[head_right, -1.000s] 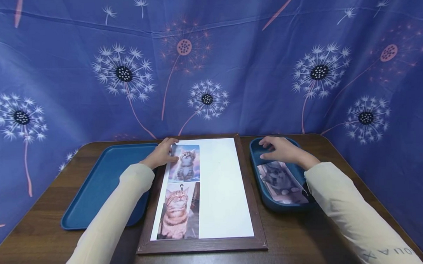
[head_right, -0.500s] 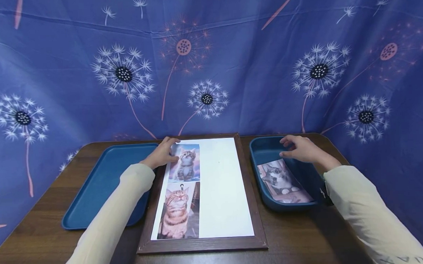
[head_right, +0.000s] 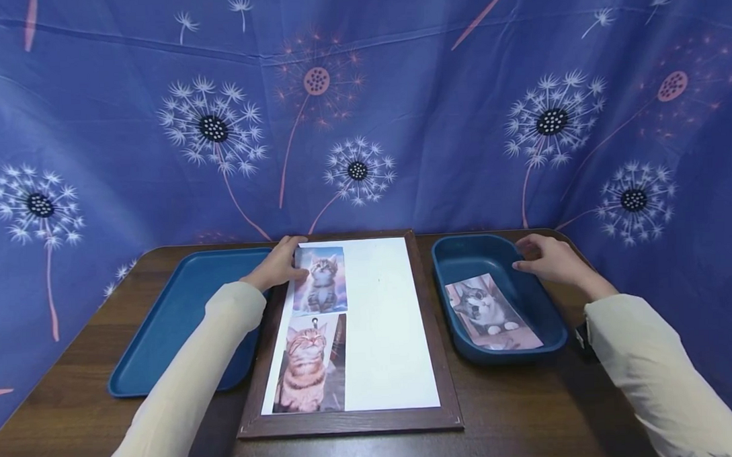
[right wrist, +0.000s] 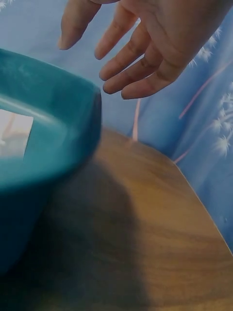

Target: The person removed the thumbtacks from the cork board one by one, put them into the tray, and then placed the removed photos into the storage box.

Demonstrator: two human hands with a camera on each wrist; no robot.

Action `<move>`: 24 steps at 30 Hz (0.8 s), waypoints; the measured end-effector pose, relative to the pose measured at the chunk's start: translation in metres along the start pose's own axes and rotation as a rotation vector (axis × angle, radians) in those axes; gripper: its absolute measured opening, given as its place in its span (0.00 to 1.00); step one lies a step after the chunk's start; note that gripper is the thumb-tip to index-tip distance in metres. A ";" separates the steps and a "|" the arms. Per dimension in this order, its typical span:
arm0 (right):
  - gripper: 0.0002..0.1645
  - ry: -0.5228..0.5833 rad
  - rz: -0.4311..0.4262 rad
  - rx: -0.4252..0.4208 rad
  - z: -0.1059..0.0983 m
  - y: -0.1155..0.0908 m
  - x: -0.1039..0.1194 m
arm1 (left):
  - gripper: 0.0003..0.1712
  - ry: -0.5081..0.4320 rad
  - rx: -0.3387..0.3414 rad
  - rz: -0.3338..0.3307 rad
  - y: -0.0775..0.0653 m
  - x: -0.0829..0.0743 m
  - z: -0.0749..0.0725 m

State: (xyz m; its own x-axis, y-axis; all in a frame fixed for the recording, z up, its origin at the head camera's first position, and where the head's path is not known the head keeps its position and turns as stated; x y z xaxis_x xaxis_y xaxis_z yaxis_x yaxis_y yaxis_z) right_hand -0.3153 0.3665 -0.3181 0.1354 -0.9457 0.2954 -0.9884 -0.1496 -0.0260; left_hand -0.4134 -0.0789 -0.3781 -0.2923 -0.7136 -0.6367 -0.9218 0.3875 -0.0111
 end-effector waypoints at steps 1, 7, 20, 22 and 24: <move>0.36 0.001 0.010 0.005 0.001 0.000 -0.003 | 0.44 -0.007 0.002 -0.003 0.000 0.000 0.000; 0.38 0.031 0.026 0.052 0.010 -0.003 -0.016 | 0.44 -0.037 0.003 -0.019 0.001 0.002 -0.001; 0.32 0.137 0.021 0.116 0.025 -0.006 -0.028 | 0.39 -0.109 -0.010 -0.029 0.001 0.001 -0.003; 0.31 0.163 0.021 0.122 0.026 -0.007 -0.029 | 0.38 -0.117 -0.015 -0.031 0.002 0.002 -0.003; 0.31 0.188 0.024 0.130 0.027 -0.007 -0.030 | 0.38 -0.124 -0.018 -0.030 0.002 0.002 -0.003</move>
State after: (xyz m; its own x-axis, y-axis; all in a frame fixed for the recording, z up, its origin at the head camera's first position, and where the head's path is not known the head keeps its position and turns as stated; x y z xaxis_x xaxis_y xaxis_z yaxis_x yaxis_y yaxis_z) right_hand -0.3108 0.3883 -0.3530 0.0842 -0.8809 0.4657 -0.9724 -0.1748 -0.1547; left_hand -0.4165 -0.0820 -0.3770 -0.2315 -0.6464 -0.7271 -0.9344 0.3558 -0.0188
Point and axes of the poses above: each hand's wrist, its own y-axis towards the middle knuckle, its own z-axis out of the palm, x = y × z, the point moved 8 cm from there along y, towards the middle knuckle, and after that the axes turned 8 degrees about -y, right-handed, at the moved point
